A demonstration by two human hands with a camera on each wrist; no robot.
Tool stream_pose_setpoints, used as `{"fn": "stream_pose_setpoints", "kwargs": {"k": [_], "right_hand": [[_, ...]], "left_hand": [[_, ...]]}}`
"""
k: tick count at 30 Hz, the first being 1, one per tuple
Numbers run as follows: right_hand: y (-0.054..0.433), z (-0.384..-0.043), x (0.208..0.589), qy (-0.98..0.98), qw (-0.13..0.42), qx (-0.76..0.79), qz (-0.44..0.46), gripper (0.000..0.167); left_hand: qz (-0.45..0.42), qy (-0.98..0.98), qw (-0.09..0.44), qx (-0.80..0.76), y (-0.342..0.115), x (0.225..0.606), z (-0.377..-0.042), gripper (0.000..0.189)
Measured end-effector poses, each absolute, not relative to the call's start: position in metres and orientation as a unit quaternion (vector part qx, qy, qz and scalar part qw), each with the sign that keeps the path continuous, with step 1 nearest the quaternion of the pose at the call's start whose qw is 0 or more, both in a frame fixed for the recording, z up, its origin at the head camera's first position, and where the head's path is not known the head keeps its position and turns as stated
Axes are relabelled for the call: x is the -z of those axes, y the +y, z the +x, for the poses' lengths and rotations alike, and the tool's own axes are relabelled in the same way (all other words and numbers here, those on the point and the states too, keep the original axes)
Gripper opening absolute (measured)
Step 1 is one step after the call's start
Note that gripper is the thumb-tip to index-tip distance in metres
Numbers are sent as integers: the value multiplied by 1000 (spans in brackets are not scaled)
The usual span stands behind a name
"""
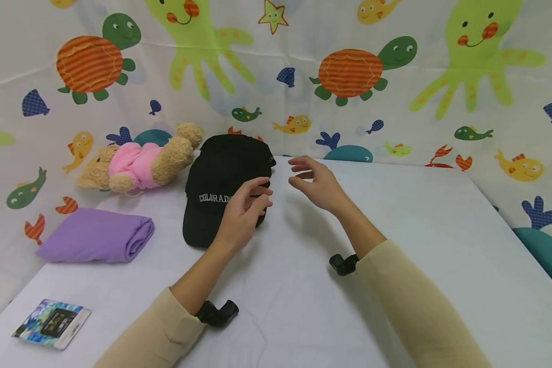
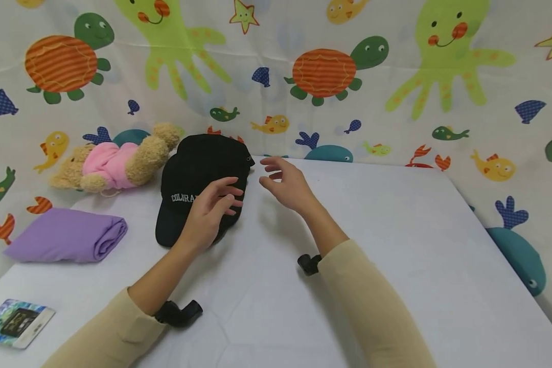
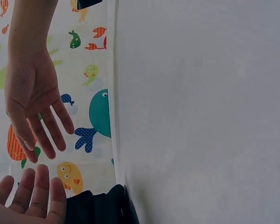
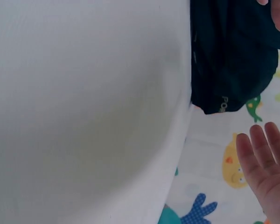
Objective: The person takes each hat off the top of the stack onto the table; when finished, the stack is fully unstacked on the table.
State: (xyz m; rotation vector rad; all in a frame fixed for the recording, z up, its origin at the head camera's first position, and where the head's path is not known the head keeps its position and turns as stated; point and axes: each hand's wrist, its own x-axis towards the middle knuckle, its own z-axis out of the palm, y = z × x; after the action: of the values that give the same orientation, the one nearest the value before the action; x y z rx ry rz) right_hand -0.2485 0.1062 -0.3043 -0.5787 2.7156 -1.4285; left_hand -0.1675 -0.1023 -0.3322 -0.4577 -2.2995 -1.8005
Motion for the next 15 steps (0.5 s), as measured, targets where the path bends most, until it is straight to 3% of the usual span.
{"fn": "stream_pose_setpoints", "kwargs": {"k": [15], "right_hand": [[96, -255, 312, 863, 33, 465, -194, 45]], "left_hand": [[-74, -762, 89, 637, -149, 329, -144, 42]]}}
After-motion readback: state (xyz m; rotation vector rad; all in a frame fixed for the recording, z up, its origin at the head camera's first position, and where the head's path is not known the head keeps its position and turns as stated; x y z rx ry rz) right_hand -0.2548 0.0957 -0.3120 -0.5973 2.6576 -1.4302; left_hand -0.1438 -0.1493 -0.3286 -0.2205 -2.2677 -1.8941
